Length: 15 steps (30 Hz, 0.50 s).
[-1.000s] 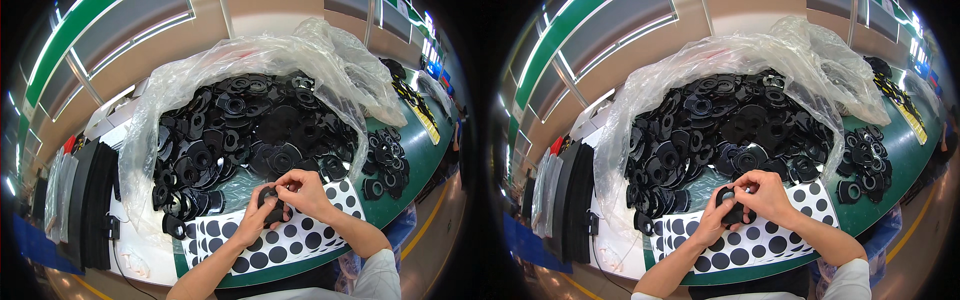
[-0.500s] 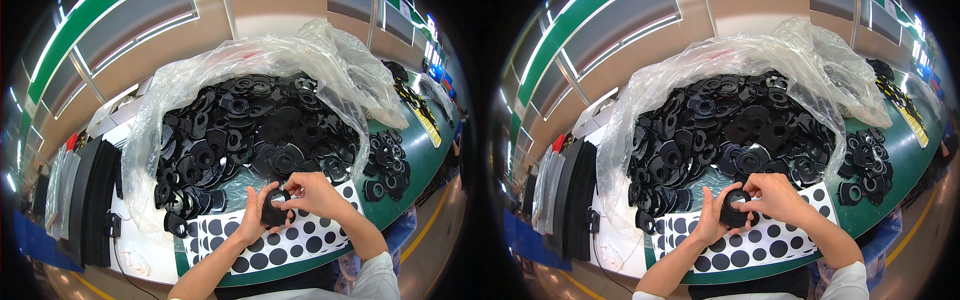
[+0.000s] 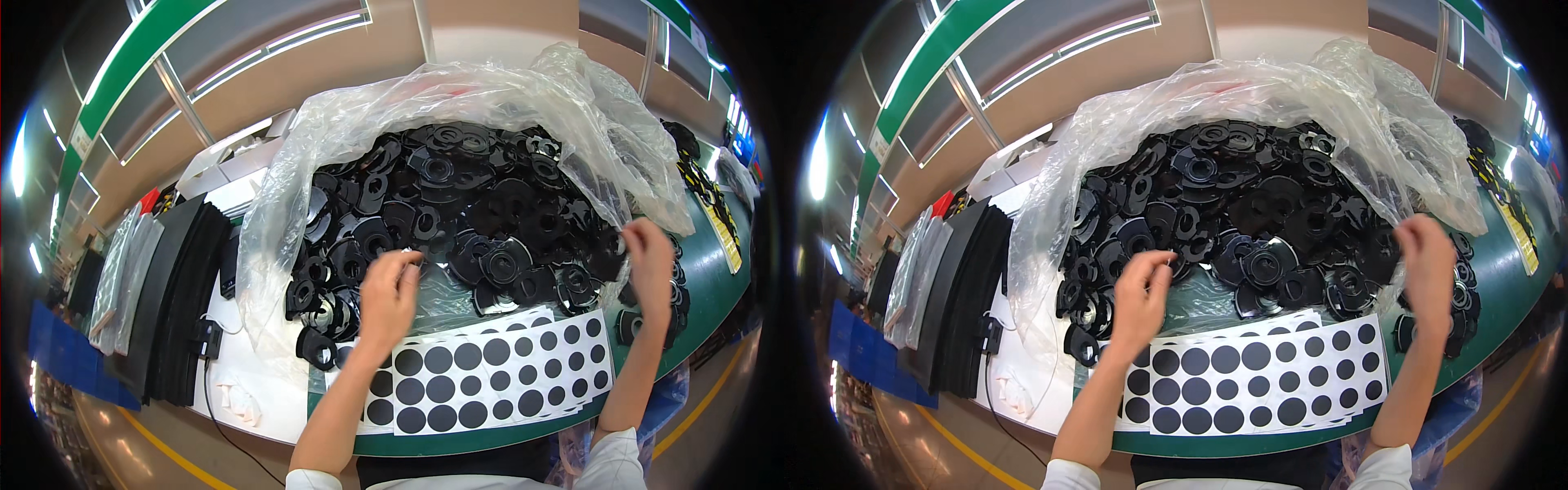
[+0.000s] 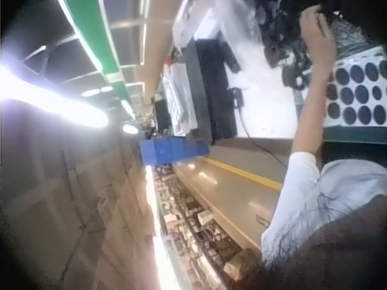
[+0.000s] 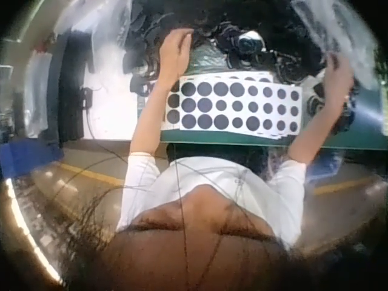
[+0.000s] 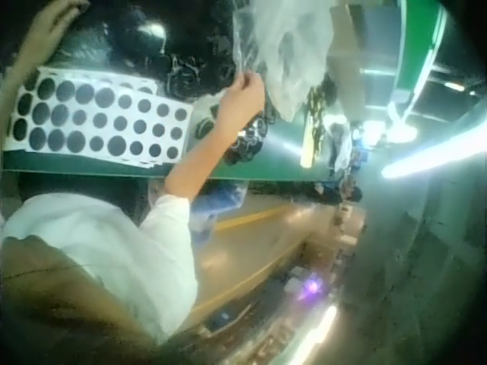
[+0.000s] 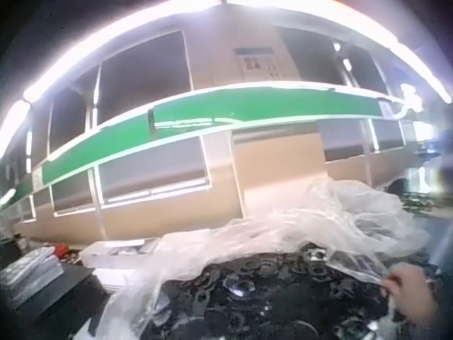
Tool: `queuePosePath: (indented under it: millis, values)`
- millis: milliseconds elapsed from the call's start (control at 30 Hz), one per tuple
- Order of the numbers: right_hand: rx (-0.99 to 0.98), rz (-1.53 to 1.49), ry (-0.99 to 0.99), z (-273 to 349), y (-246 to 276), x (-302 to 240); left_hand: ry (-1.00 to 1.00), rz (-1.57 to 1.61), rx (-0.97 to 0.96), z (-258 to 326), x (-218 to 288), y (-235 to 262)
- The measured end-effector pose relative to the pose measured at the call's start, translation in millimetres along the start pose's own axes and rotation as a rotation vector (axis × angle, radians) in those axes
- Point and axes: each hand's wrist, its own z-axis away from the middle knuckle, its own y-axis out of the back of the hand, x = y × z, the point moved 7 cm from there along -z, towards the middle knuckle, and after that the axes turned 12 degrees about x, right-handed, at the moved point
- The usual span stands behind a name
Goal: The person applies circular adhesive labels onto black plastic components by hand.
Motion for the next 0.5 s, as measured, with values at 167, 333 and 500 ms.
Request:
queuePosePath:
  millis: [167,333,500]
  values:
    - [0.285,0.403,0.207,-7.8,32.7,28.5,-0.379,-0.766,0.197,-5.4,-0.8,23.0]
    - [-0.437,-0.265,0.169,41.2,-43.9,-77.2,-0.356,-0.798,0.156,-4.0,-2.5,27.3]
    - [-0.917,-0.071,0.471,136.6,-86.3,-114.9,-0.356,-0.762,0.176,-4.4,5.8,25.2]
